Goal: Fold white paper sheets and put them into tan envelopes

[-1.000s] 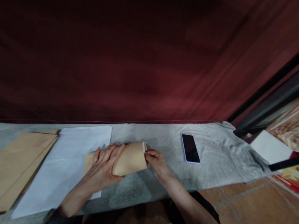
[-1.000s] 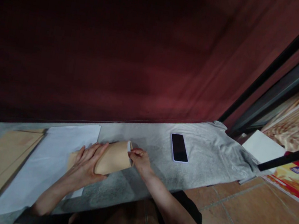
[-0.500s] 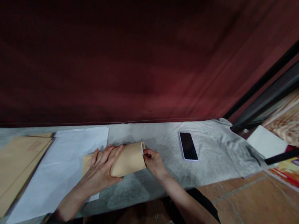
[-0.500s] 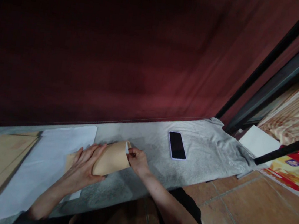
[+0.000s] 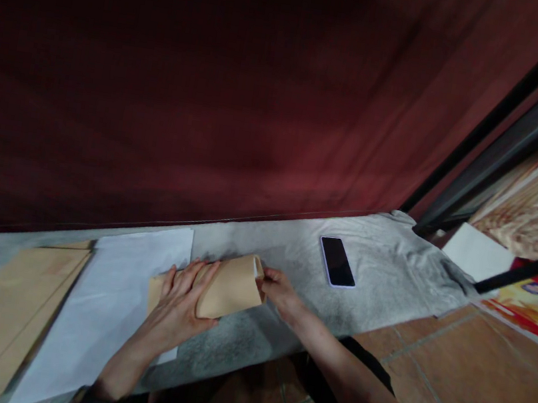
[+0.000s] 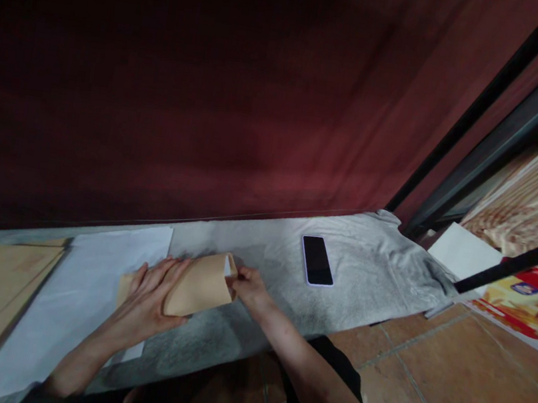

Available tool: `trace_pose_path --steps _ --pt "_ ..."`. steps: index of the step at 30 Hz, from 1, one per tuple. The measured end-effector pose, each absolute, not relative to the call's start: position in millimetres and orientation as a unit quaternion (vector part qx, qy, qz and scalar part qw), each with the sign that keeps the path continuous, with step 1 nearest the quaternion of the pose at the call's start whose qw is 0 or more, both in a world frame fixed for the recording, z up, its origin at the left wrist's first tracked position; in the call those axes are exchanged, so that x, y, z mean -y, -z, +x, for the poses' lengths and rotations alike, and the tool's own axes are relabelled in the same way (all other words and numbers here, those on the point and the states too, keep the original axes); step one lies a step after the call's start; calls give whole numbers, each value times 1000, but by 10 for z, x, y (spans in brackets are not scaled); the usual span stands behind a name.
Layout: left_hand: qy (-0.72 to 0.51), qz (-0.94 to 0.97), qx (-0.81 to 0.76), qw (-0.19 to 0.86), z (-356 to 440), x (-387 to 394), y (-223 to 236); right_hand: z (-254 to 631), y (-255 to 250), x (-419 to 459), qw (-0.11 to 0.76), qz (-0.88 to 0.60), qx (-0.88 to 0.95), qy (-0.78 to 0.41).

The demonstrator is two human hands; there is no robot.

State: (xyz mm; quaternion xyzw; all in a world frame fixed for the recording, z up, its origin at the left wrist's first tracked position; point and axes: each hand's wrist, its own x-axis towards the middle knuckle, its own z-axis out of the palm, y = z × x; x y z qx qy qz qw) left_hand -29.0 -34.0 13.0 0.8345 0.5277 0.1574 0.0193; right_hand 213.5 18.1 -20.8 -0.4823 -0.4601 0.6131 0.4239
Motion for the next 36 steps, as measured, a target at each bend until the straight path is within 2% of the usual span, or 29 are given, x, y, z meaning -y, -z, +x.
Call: trace_pose_path --steps 7,11,13,16,19,21,23,26,36 --pt "-176 821 -542 5 -274 329 -94 2208 157 -158 437 -471 396 -656" --pt "-270 727 -631 -27 -231 303 -168 2221 140 -179 482 -470 331 -661" --pt "-336 660 -672 -6 -205 283 -204 2215 148 -187 495 -468 320 -658" --pt "-439 529 -718 105 -113 259 -200 2188 182 -188 516 -465 297 -655" --pt "-516 364 -696 342 76 261 -155 2148 222 -174 531 -462 279 -653" --pt "-508 274 -624 526 235 274 -139 2121 239 -156 539 -460 273 -651" --pt "-486 216 -554 640 388 281 -139 2099 245 -136 545 -456 269 -650" --pt "-488 150 -514 689 559 263 -147 2081 240 -113 554 -452 267 -647" --pt "-524 109 -502 679 664 215 -102 2111 227 -107 548 -440 273 -656"
